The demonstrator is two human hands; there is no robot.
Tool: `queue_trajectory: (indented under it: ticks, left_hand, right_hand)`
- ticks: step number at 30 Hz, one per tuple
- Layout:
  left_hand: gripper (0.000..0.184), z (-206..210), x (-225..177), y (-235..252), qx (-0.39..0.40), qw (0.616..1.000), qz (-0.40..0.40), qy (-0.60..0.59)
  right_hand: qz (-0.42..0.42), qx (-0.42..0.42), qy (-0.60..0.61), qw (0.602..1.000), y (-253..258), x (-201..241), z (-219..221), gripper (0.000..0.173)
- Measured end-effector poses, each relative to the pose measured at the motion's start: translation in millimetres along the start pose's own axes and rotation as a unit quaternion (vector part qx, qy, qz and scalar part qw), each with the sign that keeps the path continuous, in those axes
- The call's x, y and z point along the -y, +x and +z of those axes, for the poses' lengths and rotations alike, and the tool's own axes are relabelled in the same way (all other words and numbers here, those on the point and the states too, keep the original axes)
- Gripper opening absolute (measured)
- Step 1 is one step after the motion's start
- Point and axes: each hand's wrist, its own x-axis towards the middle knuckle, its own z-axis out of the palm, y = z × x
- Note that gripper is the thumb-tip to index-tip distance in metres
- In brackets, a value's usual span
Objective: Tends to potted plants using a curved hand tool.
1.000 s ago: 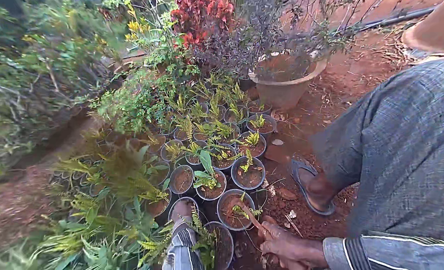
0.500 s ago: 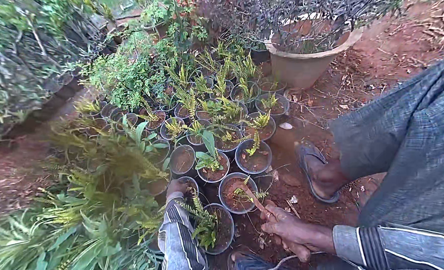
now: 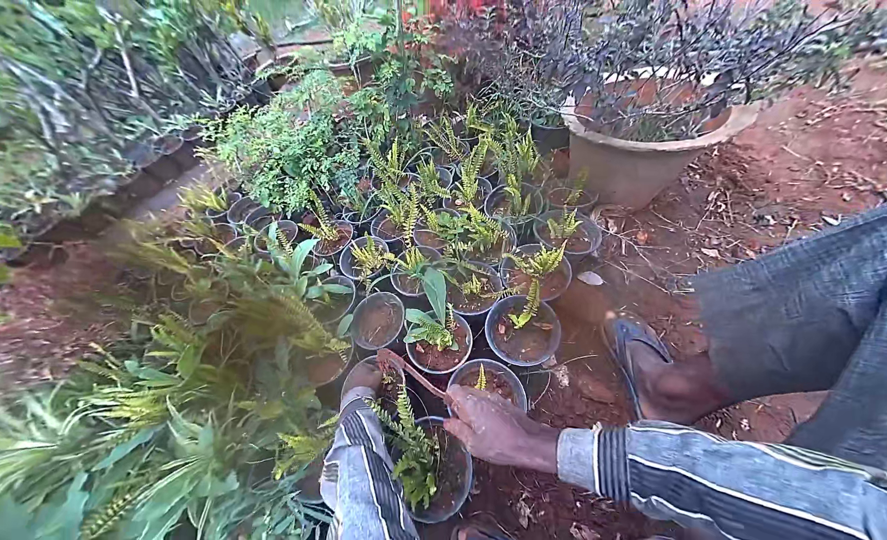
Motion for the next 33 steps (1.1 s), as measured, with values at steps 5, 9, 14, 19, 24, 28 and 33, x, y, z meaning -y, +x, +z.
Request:
queue_trajectory:
  ticks: [5,9,14,19,24,28,33]
  left_hand:
    - [0.039,5,3,-2,0.007,0.999,0.012,-0.052]
    - [0.039,2,-2,-2,0.021,1.000,0.019,0.011]
    - [0.039,6,-5,2,-0.003,0.997,0.024,0.072]
    - [0.040,7,-4,-1,0.012,0.998,0.042,0.052]
    - [0.040,8,2,8,0.019,0.998,0.043,0.037]
    - [0.040,8,12,10,0.007,0.999,0.045,-0.007]
    - [0.043,18,25,3,-0.035,0.994,0.062,-0.088]
  right_hand:
    - [0.055,0.039,-0.070,0.995,37,7,5,0.039]
    - [0.085,0.056,-0.094,0.990,48,10,8,0.047]
    - [0.098,0.062,-0.098,0.988,64,8,17,0.055]
    - [0.109,0.076,-0.102,0.986,73,9,21,0.058]
    - [0.112,0.101,-0.119,0.981,94,13,20,0.066]
    - [0.089,0.126,-0.125,0.980,104,13,7,0.062]
    - [0.113,0.082,-0.051,0.989,65,4,13,0.042]
